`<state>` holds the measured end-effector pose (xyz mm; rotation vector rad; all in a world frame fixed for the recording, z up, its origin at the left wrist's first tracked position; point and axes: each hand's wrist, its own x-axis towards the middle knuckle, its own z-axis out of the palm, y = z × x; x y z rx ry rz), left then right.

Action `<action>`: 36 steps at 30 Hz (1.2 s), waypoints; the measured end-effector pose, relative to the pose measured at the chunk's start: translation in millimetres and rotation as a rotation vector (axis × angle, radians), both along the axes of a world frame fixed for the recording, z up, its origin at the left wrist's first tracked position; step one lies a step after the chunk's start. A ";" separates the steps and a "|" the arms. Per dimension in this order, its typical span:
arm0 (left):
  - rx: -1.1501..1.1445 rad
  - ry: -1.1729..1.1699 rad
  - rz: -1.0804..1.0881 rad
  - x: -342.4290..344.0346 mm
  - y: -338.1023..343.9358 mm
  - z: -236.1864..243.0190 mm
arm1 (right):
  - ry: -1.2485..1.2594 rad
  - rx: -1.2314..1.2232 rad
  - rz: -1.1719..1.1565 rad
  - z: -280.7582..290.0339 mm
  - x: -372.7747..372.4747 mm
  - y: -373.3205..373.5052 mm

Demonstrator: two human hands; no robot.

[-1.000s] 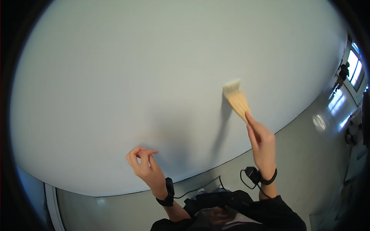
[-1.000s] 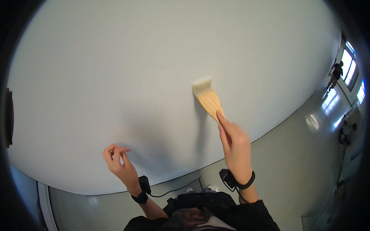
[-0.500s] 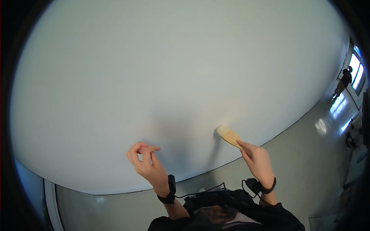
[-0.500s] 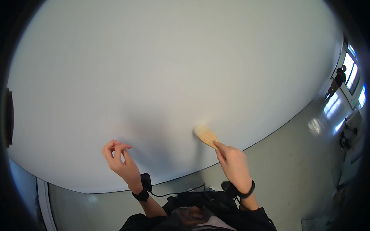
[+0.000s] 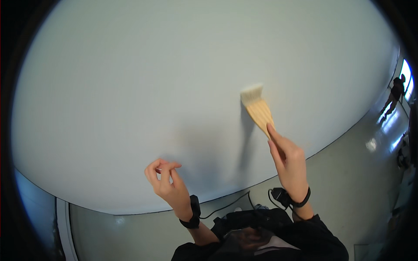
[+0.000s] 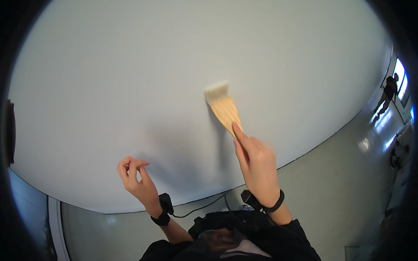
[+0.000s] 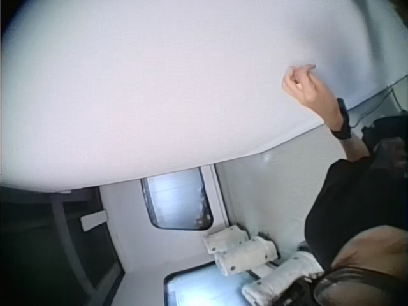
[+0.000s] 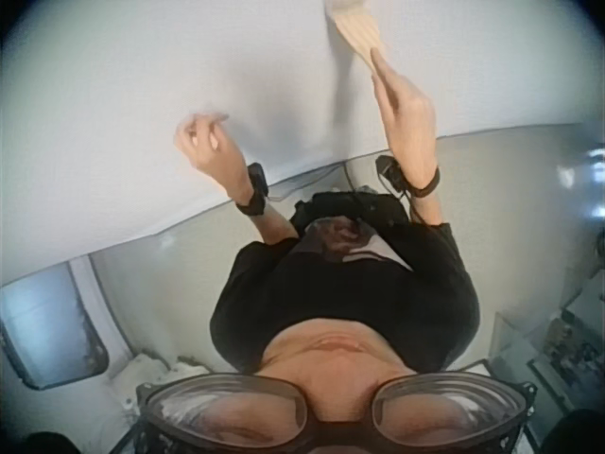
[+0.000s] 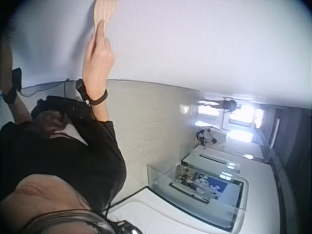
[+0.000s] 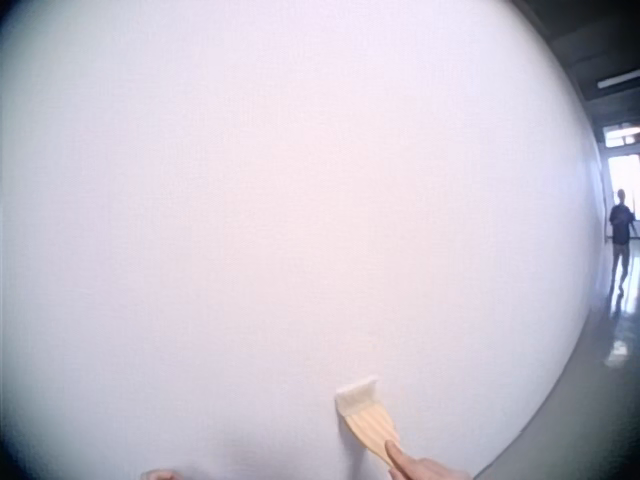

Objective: Brushing a white curved wall with a large wooden-handled brush.

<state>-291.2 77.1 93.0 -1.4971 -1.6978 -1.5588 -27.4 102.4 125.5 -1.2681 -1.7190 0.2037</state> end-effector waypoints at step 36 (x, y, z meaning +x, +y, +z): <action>-0.057 0.009 -0.005 47.6 27.4 -3.9 | -0.138 -0.091 -0.050 -56.8 42.5 3.5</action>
